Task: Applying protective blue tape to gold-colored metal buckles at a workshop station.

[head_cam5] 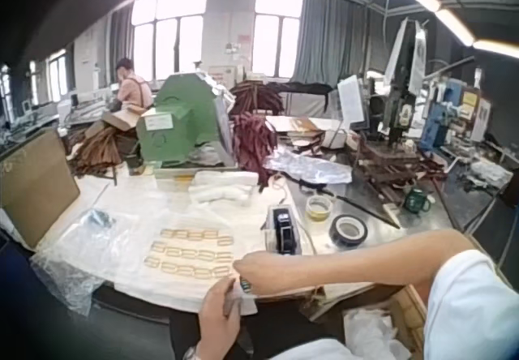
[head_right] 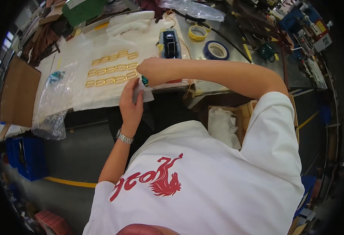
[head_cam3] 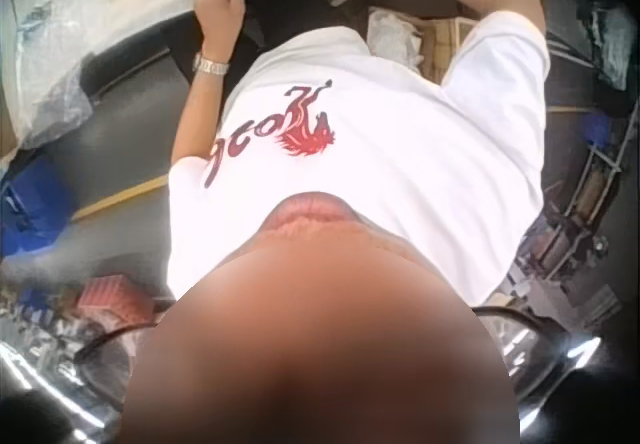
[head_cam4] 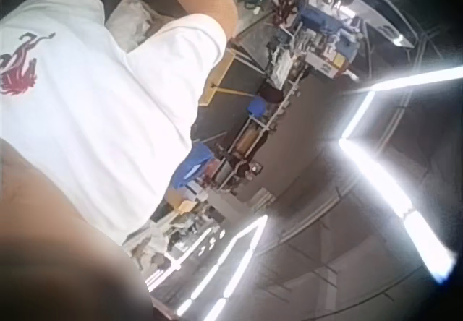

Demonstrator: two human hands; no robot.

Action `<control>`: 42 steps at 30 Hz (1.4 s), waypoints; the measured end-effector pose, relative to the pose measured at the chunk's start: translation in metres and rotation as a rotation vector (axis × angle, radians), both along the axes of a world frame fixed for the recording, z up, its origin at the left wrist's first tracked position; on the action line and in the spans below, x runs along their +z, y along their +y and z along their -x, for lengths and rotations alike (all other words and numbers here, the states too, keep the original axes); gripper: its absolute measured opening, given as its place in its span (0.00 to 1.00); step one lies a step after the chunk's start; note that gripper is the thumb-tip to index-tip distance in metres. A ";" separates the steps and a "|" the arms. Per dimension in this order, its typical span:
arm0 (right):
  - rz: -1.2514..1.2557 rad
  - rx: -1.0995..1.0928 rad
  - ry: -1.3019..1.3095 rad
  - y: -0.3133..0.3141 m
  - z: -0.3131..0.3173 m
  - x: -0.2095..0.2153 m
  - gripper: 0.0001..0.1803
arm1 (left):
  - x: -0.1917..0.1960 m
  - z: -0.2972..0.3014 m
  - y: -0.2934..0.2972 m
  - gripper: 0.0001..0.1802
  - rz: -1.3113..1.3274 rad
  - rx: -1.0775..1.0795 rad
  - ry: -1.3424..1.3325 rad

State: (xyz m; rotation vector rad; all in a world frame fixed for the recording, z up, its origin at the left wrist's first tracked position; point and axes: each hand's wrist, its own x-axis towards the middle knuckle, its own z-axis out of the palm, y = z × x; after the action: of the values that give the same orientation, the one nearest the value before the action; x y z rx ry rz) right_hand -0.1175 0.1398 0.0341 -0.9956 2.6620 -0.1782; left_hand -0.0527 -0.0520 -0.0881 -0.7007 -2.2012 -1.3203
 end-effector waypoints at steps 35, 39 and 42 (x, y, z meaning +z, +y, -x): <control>0.557 -0.343 0.293 -0.035 -0.043 -0.100 0.11 | -0.006 -0.015 0.006 0.25 0.220 0.150 0.038; 0.528 -0.295 0.250 -0.036 -0.046 -0.083 0.10 | -0.013 -0.017 0.012 0.24 0.245 0.163 0.067; 0.511 -0.305 0.364 -0.039 -0.049 -0.104 0.11 | -0.011 -0.019 0.019 0.25 0.217 0.095 0.035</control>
State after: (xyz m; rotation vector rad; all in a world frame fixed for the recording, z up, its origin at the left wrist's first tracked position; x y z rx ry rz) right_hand -0.0685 0.1009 -0.0703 -0.8017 3.1803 -0.8528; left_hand -0.0338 -0.0329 -0.0993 -0.6827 -2.3409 -1.0257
